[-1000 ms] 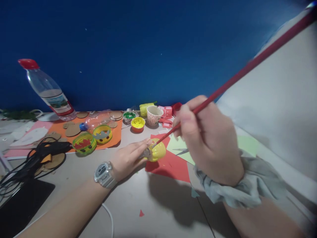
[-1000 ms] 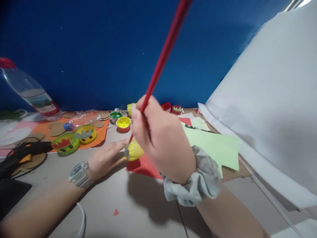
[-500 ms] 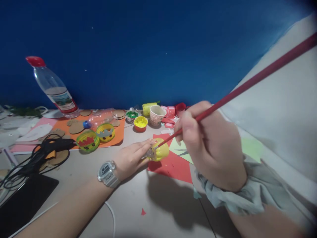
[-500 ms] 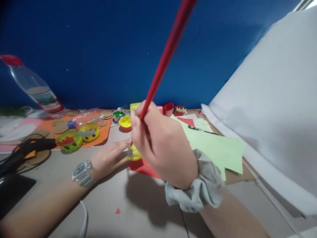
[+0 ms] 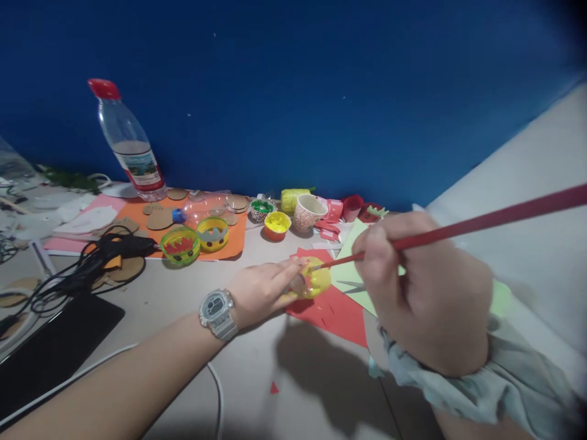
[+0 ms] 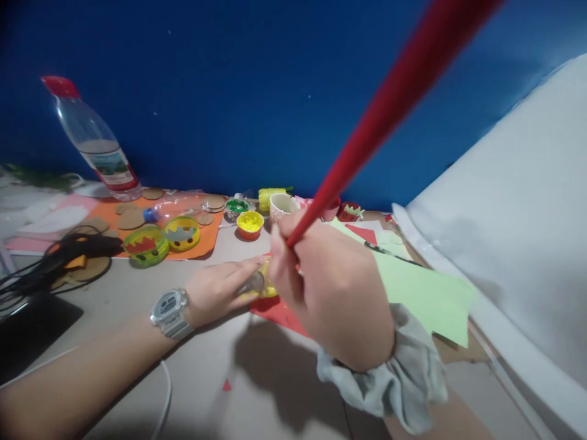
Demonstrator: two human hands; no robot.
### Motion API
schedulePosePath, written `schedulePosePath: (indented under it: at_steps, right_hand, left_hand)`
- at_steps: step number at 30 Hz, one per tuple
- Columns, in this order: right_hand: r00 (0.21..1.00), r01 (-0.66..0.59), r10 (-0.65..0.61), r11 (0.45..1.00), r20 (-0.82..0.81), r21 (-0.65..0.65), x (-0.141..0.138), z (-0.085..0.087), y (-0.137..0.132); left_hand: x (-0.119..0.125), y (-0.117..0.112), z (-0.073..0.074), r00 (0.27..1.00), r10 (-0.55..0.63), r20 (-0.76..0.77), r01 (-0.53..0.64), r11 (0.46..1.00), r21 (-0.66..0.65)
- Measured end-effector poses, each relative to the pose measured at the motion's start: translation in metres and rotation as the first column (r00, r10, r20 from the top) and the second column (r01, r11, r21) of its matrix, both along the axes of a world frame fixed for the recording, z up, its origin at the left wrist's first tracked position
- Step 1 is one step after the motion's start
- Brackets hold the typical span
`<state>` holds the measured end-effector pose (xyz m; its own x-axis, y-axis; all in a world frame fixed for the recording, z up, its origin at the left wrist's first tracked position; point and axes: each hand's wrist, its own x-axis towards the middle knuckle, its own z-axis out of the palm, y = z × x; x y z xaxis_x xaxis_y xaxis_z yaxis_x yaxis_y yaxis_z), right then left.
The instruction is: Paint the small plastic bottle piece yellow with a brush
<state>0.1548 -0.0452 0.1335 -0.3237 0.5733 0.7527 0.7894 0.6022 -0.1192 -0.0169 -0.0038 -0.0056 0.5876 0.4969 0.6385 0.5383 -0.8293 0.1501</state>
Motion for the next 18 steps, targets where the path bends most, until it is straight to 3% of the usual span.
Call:
schedulePosePath:
  at_steps: [4, 10, 15, 18]
  right_hand:
    - [0.987, 0.097, -0.11, 0.989, 0.115, 0.109, 0.0035, 0.0013, -0.0027]
    - [0.988, 0.038, -0.05, 0.996, 0.149, 0.08, 0.0026, 0.0013, 0.0012]
    - [0.975, 0.199, -0.214, 0.964, 0.067, 0.178, 0.0097, -0.0002, 0.0041]
    - [0.987, 0.156, -0.158, 0.982, 0.011, 0.111, 0.0067, -0.0016, 0.0028]
  left_hand:
    - [0.0008, 0.0011, -0.0013, 1.0, 0.006, -0.014, -0.006, 0.999, -0.031]
    - [0.0009, 0.0008, 0.0016, 1.0, 0.019, -0.005, -0.019, 0.998, -0.062]
    - [0.0008, -0.0001, 0.0029, 1.0, 0.015, -0.028, -0.018, 0.992, -0.122]
    - [0.0002, -0.0002, 0.0015, 0.999, 0.023, -0.024, -0.026, 0.991, -0.134]
